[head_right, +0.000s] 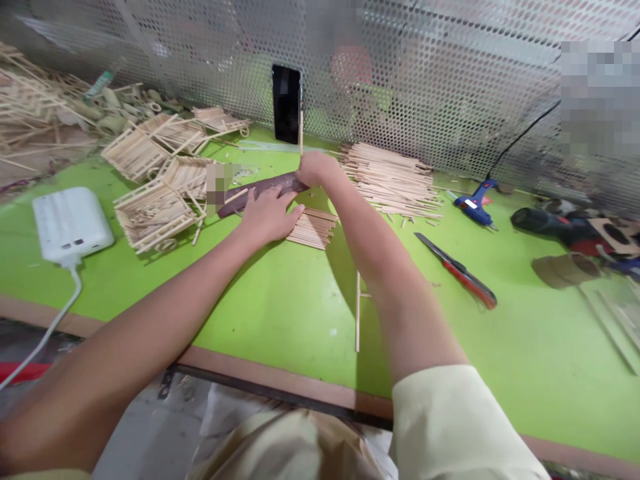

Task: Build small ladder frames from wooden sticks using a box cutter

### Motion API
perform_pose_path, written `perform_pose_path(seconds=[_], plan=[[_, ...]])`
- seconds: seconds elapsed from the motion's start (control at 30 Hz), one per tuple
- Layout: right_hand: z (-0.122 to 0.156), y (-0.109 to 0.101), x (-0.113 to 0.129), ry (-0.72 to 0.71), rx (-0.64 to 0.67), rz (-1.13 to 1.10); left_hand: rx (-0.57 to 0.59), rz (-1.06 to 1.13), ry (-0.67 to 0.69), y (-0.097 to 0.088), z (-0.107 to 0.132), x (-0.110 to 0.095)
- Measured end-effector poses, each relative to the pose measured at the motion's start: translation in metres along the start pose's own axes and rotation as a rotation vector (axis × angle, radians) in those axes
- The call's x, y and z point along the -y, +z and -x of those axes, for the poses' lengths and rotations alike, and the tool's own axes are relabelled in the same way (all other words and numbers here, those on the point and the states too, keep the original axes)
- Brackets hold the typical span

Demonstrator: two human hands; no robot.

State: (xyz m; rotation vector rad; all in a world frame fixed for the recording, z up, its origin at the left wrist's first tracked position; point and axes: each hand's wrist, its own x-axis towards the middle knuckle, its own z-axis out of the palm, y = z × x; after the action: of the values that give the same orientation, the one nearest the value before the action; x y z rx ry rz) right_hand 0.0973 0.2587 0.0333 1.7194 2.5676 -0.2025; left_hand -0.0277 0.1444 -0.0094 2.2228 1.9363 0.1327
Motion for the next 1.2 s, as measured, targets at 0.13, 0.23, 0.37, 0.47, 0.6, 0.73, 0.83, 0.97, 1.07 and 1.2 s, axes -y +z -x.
perform_pose_path(seconds=[0.13, 0.23, 0.37, 0.47, 0.6, 0.73, 0.83, 0.97, 1.07, 1.2], plan=[[0.015, -0.018, -0.020, 0.045, -0.092, -0.111, -0.010, -0.009, 0.018, 0.000, 0.001, 0.003], [0.042, -0.035, -0.041, 0.024, -0.074, -0.369, -0.049, 0.023, 0.053, 0.000, 0.003, 0.003], [0.094, -0.043, -0.063, -0.038, 0.028, -0.643, -0.189, 0.091, 0.149, -0.002, 0.006, 0.000], [0.130, -0.040, -0.072, -0.078, 0.127, -0.839, -0.294, 0.115, 0.225, -0.005, 0.008, -0.004], [0.165, -0.034, -0.077, -0.162, 0.257, -1.077, -0.353, 0.109, 0.250, -0.010, 0.010, -0.007], [0.188, -0.035, -0.078, -0.223, 0.355, -1.108, -0.363, 0.070, 0.227, -0.014, 0.010, -0.006], [0.201, -0.038, -0.077, -0.215, 0.400, -1.021, -0.398, 0.004, 0.213, -0.014, 0.010, -0.002], [0.211, -0.044, -0.076, -0.180, 0.396, -0.871, -0.422, 0.011, 0.250, -0.014, 0.009, 0.001], [0.216, -0.046, -0.074, -0.169, 0.388, -0.798, -0.420, 0.032, 0.264, -0.017, 0.008, 0.002], [0.216, -0.041, -0.073, -0.176, 0.386, -0.756, -0.392, 0.021, 0.236, -0.016, 0.009, 0.003]])
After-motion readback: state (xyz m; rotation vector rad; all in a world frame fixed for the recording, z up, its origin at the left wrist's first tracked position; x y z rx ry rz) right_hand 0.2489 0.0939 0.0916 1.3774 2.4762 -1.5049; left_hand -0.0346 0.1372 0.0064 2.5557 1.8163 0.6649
